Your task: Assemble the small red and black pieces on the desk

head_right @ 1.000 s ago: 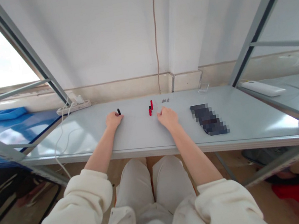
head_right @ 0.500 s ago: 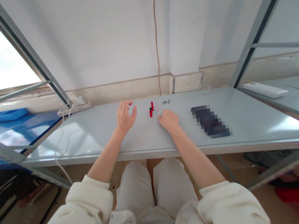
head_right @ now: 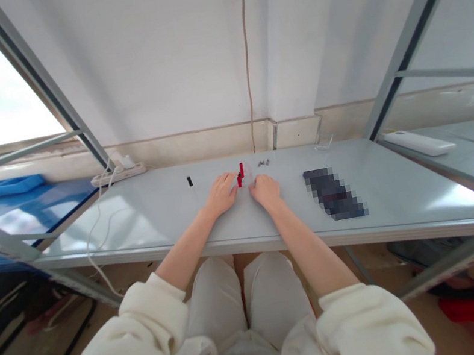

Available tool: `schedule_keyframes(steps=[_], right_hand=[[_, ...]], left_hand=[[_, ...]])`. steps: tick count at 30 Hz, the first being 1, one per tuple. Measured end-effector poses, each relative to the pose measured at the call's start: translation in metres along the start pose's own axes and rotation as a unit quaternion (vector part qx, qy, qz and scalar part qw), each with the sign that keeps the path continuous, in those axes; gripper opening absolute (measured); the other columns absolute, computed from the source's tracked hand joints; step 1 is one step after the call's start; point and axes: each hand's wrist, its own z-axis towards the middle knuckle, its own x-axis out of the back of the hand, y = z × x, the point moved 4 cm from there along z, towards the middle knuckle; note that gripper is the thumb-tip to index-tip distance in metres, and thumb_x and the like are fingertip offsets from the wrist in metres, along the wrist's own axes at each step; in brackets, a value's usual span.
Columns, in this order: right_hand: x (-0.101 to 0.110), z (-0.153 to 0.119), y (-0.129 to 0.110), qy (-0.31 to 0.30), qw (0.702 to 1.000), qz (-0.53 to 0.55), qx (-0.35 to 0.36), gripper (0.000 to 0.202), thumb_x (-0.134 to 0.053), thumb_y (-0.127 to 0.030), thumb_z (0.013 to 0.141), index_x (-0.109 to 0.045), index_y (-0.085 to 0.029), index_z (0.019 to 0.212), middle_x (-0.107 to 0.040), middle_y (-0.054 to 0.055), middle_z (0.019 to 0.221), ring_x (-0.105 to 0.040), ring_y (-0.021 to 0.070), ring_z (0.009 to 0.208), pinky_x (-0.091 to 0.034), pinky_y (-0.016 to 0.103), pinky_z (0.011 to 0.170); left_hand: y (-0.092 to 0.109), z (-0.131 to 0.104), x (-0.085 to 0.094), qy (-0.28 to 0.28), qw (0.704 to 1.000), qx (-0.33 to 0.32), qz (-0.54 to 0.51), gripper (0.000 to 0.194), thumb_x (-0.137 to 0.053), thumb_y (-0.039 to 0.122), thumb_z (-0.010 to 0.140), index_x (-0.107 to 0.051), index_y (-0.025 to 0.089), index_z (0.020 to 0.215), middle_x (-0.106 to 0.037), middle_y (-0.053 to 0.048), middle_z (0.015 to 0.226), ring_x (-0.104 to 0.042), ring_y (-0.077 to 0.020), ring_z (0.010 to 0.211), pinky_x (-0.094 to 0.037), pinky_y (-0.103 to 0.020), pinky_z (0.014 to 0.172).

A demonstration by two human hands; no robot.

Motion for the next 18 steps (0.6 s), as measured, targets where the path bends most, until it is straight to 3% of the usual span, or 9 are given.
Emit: schedule_keyframes(steps=[7, 18], right_hand=[[-0.002, 0.001, -0.001, -0.001, 1.0, 0.012, -0.003, 0.028, -0.047, -0.032, 0.079, -0.06, -0.014, 0.097, -0.061, 0.013, 0.105, -0.055, 0.024, 0.099, -0.042, 0.034, 0.08], [-0.003, 0.004, -0.001, 0.0, 1.0, 0.02, -0.007, 0.025, -0.048, -0.03, 0.079, -0.059, -0.015, 0.096, -0.061, 0.013, 0.103, -0.056, 0.0219, 0.097, -0.042, 0.032, 0.077]], left_hand=[[-0.003, 0.003, -0.007, -0.01, 1.0, -0.001, 0.001, 0.034, -0.04, 0.013, 0.081, -0.05, 0.019, 0.113, -0.054, -0.008, 0.106, -0.049, -0.0199, 0.099, -0.04, -0.034, 0.087], [-0.013, 0.005, -0.01, 0.023, 0.997, 0.034, -0.058, 0.012, -0.051, 0.014, 0.078, -0.055, 0.018, 0.088, -0.058, -0.004, 0.093, -0.052, -0.0169, 0.087, -0.042, -0.03, 0.08]])
